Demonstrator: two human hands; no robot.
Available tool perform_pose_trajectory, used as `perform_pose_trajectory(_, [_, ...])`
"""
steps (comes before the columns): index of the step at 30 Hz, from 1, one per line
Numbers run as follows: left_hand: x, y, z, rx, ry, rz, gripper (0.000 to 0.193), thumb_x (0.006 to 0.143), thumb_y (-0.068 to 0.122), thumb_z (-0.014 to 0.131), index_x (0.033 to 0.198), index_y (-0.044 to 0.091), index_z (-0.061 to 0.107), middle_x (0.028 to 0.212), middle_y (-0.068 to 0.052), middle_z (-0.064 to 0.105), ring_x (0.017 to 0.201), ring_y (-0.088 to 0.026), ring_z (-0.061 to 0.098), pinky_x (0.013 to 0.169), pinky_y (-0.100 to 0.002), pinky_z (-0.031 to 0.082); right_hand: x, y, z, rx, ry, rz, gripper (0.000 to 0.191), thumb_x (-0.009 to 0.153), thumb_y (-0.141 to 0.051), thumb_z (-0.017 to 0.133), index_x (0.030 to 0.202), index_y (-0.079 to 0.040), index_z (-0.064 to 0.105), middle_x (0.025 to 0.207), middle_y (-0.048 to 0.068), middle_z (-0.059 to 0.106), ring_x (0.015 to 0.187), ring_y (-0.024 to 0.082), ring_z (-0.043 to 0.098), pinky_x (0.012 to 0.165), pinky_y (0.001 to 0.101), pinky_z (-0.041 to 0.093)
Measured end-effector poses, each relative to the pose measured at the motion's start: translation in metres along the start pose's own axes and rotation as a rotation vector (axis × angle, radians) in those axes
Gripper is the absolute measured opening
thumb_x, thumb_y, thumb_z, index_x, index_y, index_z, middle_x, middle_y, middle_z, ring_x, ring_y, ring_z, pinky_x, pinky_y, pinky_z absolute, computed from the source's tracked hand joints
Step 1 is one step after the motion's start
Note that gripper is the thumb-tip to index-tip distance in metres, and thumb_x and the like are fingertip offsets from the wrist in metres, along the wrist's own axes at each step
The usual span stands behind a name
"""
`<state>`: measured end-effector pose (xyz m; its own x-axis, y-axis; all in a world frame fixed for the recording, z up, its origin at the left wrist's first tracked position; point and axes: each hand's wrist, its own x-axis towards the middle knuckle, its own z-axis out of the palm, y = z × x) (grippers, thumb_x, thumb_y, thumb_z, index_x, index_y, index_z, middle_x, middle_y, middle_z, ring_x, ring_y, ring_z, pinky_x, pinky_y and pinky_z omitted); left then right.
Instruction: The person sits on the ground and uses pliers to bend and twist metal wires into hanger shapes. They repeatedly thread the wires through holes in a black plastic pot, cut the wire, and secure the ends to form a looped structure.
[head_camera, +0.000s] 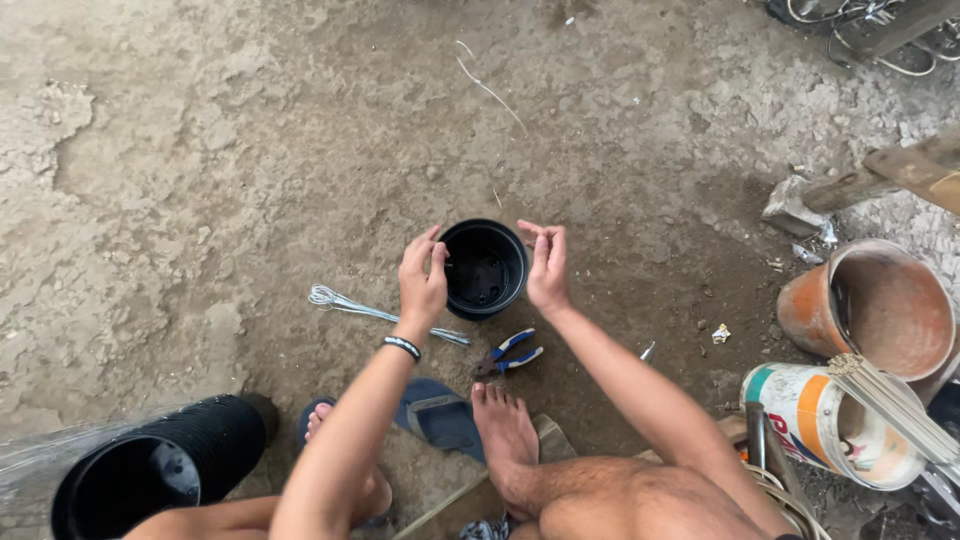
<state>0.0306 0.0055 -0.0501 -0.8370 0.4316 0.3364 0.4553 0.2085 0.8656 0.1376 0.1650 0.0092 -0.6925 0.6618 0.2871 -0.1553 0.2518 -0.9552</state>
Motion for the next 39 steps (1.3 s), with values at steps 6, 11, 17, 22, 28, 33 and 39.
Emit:
perform_pose_trajectory(6, [-0.028,-0.006,0.043,-0.151,0.252,-0.235,0.028,0.106,0.018,0.055,0.090,-0.002,0.065,0.144,-0.018,0.062,0.122,-0.031,0.066,0.101,-0.039,0.050,-0.018,-0.005,0.016,0.101,0.080,0.009,0.018,0.115,-0.019,0.033,0.109,-0.004,0.041,0.141,0.023,0.064,0.130,0.026,0.058,0.116,0.0371,0.039])
perform_pose_trajectory(11, [-0.027,0.003,0.062,0.072,0.352,-0.254,0.032,0.107,0.023,0.049,0.120,0.002,0.069,0.136,-0.015,0.066,0.141,-0.032,0.050,0.118,-0.053,0.023,-0.019,-0.005,0.027,0.119,0.177,0.051,0.016,0.114,-0.017,0.032,0.108,-0.004,0.041,0.143,0.024,0.061,0.139,0.030,0.052,0.121,0.0404,0.034])
perform_pose_trajectory(17, [-0.024,0.017,0.067,0.094,0.335,-0.328,0.033,0.107,0.025,0.047,0.125,0.005,0.068,0.115,-0.011,0.075,0.148,-0.029,0.045,0.125,-0.056,0.010,-0.017,0.001,0.029,0.007,0.215,0.080,0.017,0.114,-0.017,0.031,0.108,-0.004,0.040,0.137,0.022,0.066,0.146,0.033,0.048,0.121,0.0417,0.032])
perform_pose_trajectory(22, [-0.020,0.026,0.067,0.096,0.392,-0.316,0.034,0.108,0.026,0.047,0.125,0.005,0.068,0.110,-0.012,0.076,0.146,-0.030,0.047,0.126,-0.056,0.010,-0.019,0.002,0.029,-0.101,0.225,0.063,0.019,0.113,-0.017,0.031,0.108,-0.002,0.040,0.135,0.023,0.068,0.147,0.035,0.047,0.121,0.0433,0.032])
perform_pose_trajectory(28, [-0.021,0.036,0.059,0.104,0.358,-0.356,0.034,0.107,0.024,0.046,0.124,0.003,0.068,0.099,-0.011,0.076,0.146,-0.031,0.047,0.126,-0.057,0.008,-0.023,-0.004,0.032,-0.208,0.218,0.076,0.021,0.113,-0.018,0.032,0.111,0.000,0.043,0.136,0.018,0.067,0.148,0.036,0.044,0.120,0.0455,0.031])
perform_pose_trajectory(33, [-0.029,0.034,0.061,0.094,0.433,-0.305,0.033,0.109,0.023,0.046,0.123,0.003,0.068,0.107,-0.012,0.074,0.146,-0.033,0.047,0.127,-0.057,0.008,-0.028,-0.005,0.030,-0.392,0.189,0.047,0.021,0.111,-0.014,0.033,0.117,-0.001,0.047,0.134,0.015,0.069,0.145,0.036,0.048,0.123,0.0514,0.019])
perform_pose_trajectory(39, [-0.031,0.026,0.067,0.001,0.425,-0.443,0.032,0.107,0.021,0.046,0.118,0.004,0.070,0.090,-0.012,0.073,0.141,-0.031,0.054,0.128,-0.058,0.010,-0.030,0.004,0.026,-0.325,0.166,0.043,0.022,0.113,-0.017,0.034,0.118,0.000,0.048,0.134,0.017,0.068,0.145,0.035,0.047,0.120,0.0476,0.033])
